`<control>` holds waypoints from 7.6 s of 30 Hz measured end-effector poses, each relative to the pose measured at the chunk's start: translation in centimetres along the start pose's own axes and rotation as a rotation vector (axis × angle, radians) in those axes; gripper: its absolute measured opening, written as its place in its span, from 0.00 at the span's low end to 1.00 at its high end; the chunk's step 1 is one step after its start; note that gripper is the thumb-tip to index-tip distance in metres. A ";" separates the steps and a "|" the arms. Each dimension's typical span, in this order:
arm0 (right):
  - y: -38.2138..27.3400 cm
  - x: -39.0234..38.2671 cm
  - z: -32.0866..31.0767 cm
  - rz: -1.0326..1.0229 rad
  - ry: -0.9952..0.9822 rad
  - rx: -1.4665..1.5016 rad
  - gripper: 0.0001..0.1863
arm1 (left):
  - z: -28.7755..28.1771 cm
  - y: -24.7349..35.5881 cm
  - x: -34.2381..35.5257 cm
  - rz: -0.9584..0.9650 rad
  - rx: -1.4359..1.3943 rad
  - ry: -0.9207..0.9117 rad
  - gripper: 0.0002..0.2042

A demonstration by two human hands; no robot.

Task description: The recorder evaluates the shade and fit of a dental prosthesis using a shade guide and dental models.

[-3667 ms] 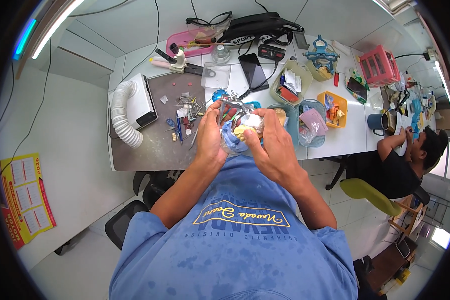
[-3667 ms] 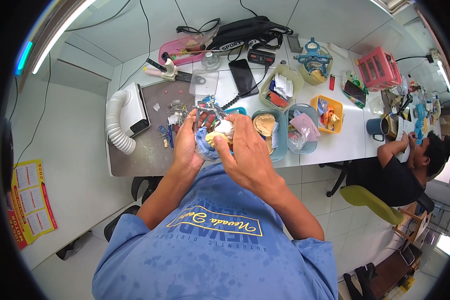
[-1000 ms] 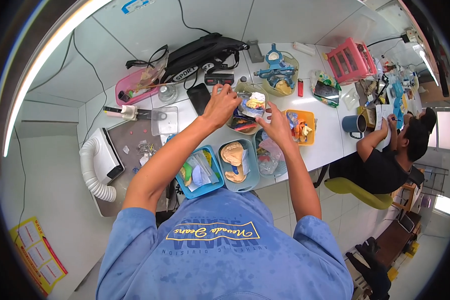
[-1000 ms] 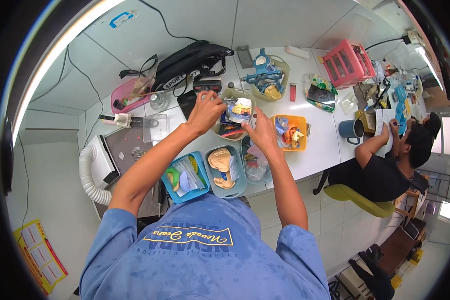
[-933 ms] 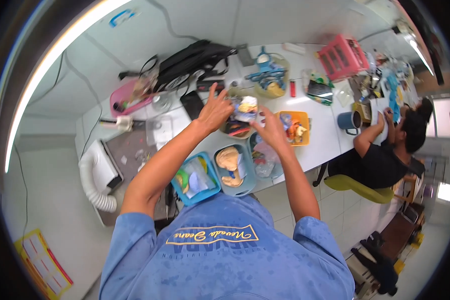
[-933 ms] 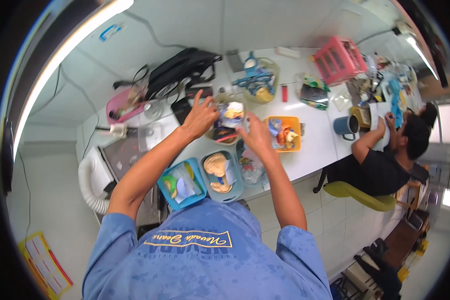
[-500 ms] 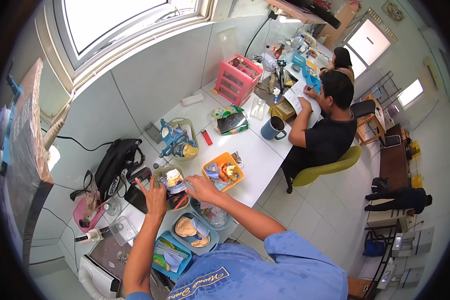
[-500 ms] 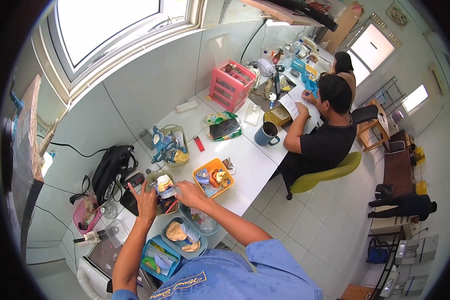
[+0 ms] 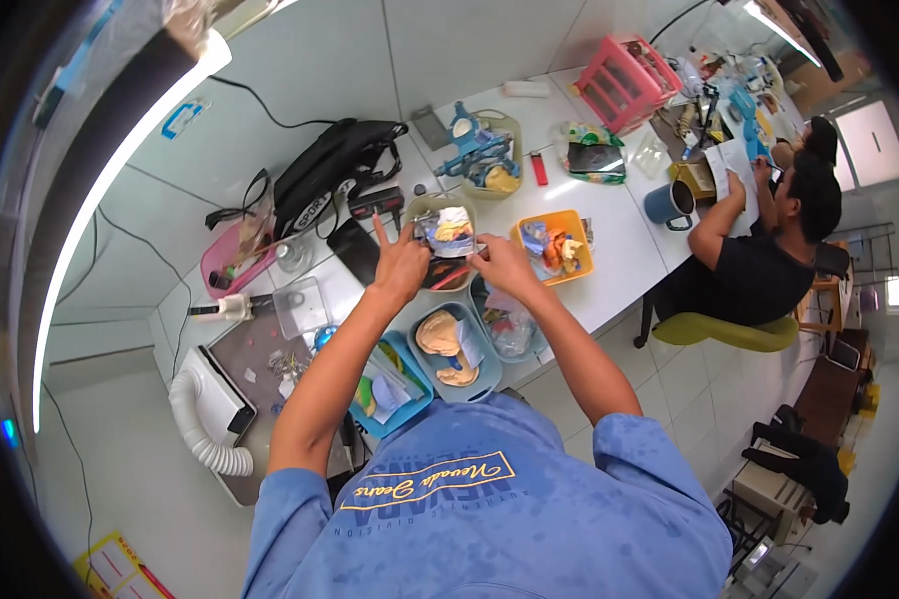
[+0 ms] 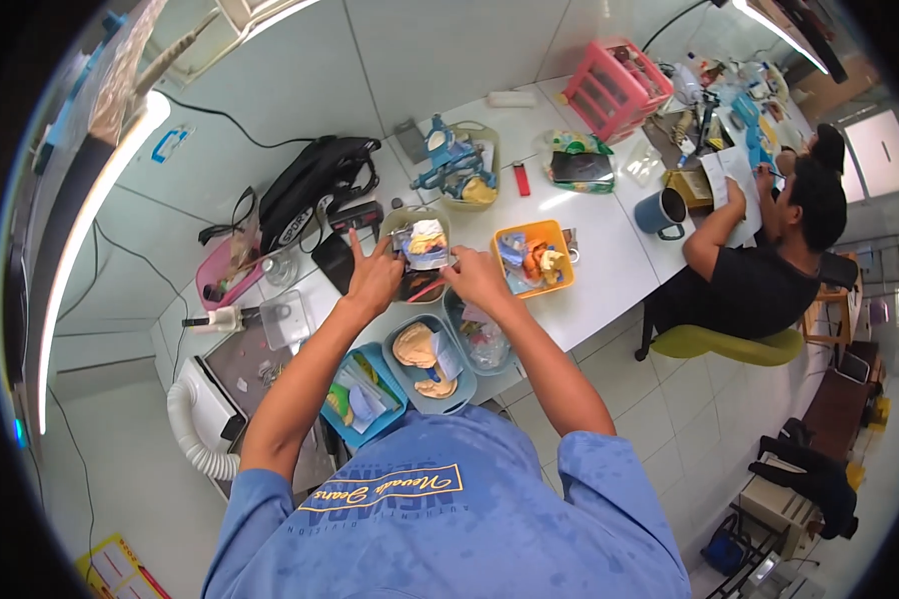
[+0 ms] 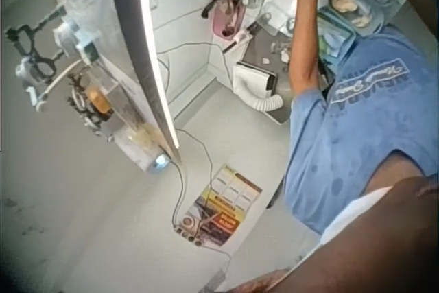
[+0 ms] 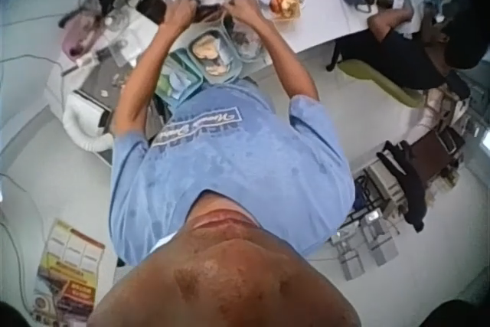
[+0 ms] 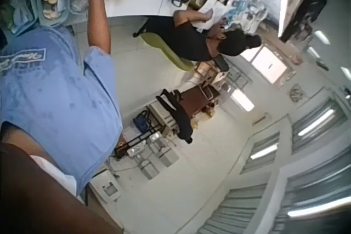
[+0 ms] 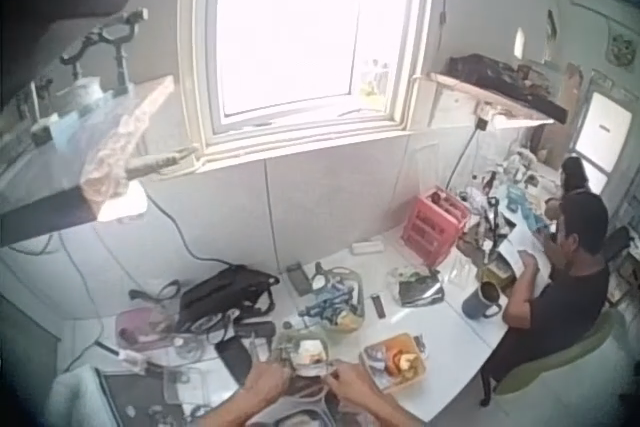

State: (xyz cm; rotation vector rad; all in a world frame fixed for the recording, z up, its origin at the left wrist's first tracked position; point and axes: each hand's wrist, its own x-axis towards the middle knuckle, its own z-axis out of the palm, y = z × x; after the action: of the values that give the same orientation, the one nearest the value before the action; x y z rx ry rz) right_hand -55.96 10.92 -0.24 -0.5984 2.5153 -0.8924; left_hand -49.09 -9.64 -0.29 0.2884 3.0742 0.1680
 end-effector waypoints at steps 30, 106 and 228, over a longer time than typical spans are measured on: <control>-3.7 -1.5 -0.9 -0.160 0.153 -0.072 0.12 | -5.6 2.3 -5.5 -0.593 -0.798 0.335 0.16; 33.7 -68.4 31.3 0.642 0.311 0.962 0.14 | -7.3 43.3 -26.8 -0.010 -2.052 -0.726 0.41; 159.9 -23.2 -150.5 0.164 0.027 1.186 0.42 | 9.7 176.9 136.4 -0.482 -1.620 0.093 0.30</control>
State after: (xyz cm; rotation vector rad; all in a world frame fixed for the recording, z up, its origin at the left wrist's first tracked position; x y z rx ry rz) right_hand -153.23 209.03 6.61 0.0244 1.5527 -2.0017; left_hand -150.10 189.83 4.65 -0.5163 1.9465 2.2693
